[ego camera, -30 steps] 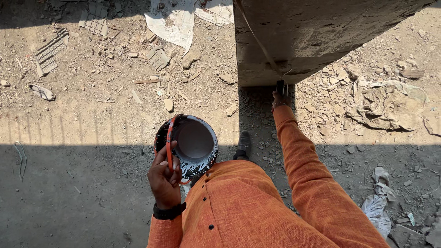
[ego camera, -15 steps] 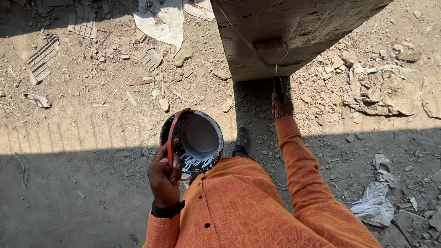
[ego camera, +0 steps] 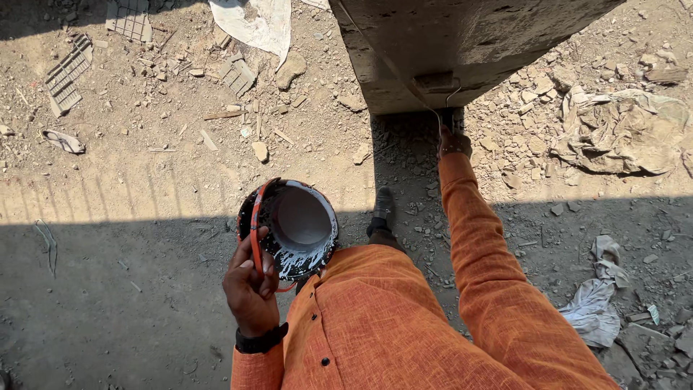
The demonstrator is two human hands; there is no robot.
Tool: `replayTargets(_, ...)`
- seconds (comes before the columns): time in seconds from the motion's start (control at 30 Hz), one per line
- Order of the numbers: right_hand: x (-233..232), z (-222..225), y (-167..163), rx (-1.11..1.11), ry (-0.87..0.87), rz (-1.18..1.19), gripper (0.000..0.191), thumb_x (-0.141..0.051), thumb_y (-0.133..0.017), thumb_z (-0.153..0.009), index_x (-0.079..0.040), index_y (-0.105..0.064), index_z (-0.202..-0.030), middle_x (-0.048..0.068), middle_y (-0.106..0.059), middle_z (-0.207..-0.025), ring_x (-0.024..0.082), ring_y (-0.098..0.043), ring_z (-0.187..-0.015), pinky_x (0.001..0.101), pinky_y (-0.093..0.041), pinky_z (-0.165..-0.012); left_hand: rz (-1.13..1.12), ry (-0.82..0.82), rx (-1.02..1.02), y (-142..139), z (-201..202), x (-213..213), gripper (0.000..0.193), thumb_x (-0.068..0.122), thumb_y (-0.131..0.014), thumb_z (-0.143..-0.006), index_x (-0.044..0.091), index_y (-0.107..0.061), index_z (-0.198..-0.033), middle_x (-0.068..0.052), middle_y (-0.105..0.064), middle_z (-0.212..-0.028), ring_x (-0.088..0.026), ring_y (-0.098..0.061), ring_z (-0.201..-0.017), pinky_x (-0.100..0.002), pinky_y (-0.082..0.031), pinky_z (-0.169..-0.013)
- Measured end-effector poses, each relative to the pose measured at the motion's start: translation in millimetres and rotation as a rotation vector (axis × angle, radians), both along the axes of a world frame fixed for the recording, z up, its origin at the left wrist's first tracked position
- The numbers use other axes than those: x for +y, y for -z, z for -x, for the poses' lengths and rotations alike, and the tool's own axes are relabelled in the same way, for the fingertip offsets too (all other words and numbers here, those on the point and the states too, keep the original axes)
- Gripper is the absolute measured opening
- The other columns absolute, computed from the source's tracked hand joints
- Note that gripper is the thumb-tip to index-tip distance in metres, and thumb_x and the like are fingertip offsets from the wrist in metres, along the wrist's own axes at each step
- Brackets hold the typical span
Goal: The person holds a paint tray in one hand and a paint roller in the other, dipping the roller into the tray and rolling white paint onto the surface of a concrete column and beam on an unfinished building balcony, working over different sections of the structure.
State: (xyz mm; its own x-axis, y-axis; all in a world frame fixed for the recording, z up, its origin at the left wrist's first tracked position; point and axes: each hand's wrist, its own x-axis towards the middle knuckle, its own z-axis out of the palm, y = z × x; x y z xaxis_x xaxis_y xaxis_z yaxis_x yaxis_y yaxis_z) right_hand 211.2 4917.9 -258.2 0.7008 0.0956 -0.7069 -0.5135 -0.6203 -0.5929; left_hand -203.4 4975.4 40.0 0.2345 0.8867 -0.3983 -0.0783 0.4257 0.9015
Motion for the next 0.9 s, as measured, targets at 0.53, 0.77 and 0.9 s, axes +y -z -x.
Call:
replayTargets(0.53,12,-34,-16,-0.278,-0.759,0.582,0.042,-0.046,-0.057,-0.108,-0.010,-0.065,-0.127,0.018,-0.068,-0.105,0.035,-0.069,-0.103,0.0461,-0.055,-0.085,-0.002,-0.041,-0.077,17,27,-9,0.063,0.022,-0.040,-0.092,-0.014,-0.053,-0.141,-0.003,-0.051,-0.070,-0.005,-0.029,-0.047,-0.023,-0.028,-0.041)
replayTargets(0.77,9,-46,-40,-0.415,-1.195,0.553,0.043,-0.023,-0.061,-0.096,-0.025,-0.056,-0.139,0.010,-0.077,-0.086,0.028,-0.074,-0.081,0.0436,-0.049,-0.070,0.042,-0.033,-0.166,22,44,-26,0.061,0.022,-0.043,-0.092,-0.014,-0.051,-0.141,-0.003,-0.053,-0.071,-0.005,-0.030,-0.045,-0.022,-0.028,-0.040)
replayTargets(0.9,-25,-34,-65,0.088,0.068,-0.153,0.039,-0.037,-0.074,-0.099,-0.006,-0.059,-0.081,0.006,-0.060,-0.065,0.018,-0.051,-0.047,0.0339,-0.038,-0.041,0.057,-0.012,-0.225,19,52,-42,0.061,0.022,-0.044,-0.092,-0.012,-0.051,-0.142,-0.003,-0.053,-0.071,-0.005,-0.032,-0.046,-0.022,-0.029,-0.040)
